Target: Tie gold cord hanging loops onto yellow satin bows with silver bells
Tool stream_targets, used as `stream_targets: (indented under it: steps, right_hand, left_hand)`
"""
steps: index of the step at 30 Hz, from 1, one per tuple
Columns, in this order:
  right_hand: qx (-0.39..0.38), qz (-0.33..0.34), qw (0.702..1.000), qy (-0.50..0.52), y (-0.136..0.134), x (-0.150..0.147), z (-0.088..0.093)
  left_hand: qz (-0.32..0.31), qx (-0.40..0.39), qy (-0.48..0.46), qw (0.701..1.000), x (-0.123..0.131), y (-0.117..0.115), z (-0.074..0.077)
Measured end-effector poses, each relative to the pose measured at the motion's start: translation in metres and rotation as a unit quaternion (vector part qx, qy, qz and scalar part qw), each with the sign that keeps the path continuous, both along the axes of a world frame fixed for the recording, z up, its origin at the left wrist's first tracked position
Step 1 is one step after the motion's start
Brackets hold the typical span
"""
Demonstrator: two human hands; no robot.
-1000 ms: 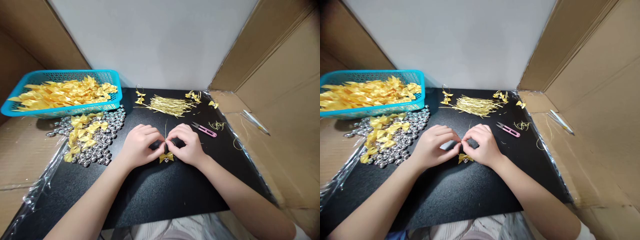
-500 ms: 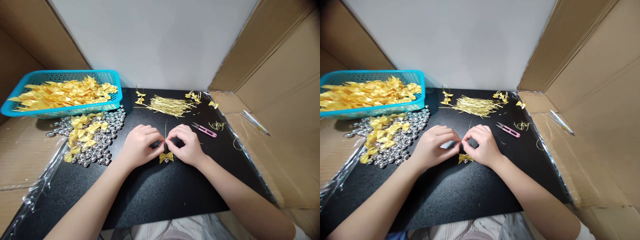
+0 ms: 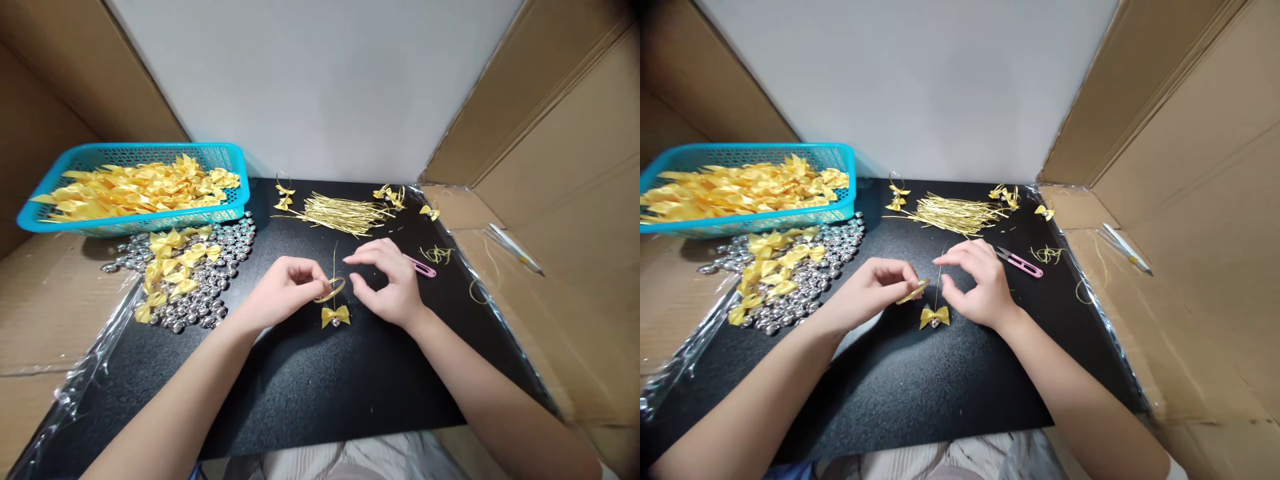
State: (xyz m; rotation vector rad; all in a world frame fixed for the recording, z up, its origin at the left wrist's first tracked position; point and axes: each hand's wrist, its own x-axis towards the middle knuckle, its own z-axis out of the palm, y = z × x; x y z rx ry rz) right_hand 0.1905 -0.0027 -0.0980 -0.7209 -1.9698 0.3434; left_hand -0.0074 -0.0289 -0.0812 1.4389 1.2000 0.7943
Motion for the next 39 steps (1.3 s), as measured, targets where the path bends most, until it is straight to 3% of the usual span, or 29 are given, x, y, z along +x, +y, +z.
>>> stream_targets:
  steps: [3, 6, 13, 19, 25, 32, 39]
  right_hand:
    - [0.010, 0.025, 0.999, -0.043, -0.003, -0.003, -0.002]
    - [-0.016, 0.034, 0.998, -0.045, -0.006, -0.006, -0.005]
    - [-0.023, 0.012, 0.999, -0.027, -0.007, -0.011, -0.011]
    - [-0.046, 0.000, 0.999, -0.025, -0.007, -0.012, -0.011]
    - [-0.055, -0.001, 0.998, 0.007, -0.010, -0.014, -0.010]
    - [-0.097, 0.020, 0.991, 0.085, -0.014, -0.016, -0.007]
    - [-0.038, 0.032, 0.998, 0.025, -0.011, -0.014, -0.004]
  left_hand:
    - [0.000, -0.028, -0.028, 0.999, 0.000, 0.000, -0.001]
    - [-0.001, -0.016, 0.006, 1.000, 0.001, -0.001, 0.000]
    - [0.004, 0.147, 0.141, 0.979, 0.003, -0.006, 0.003]
    - [0.001, 0.204, 0.181, 0.962, 0.005, -0.007, 0.002]
    - [0.022, 0.188, 0.146, 0.971, 0.005, -0.007, 0.002]
    - [0.060, 0.127, -0.010, 0.990, 0.001, -0.003, 0.002]
    - [0.013, 0.126, 0.053, 0.990, 0.000, -0.006, 0.004]
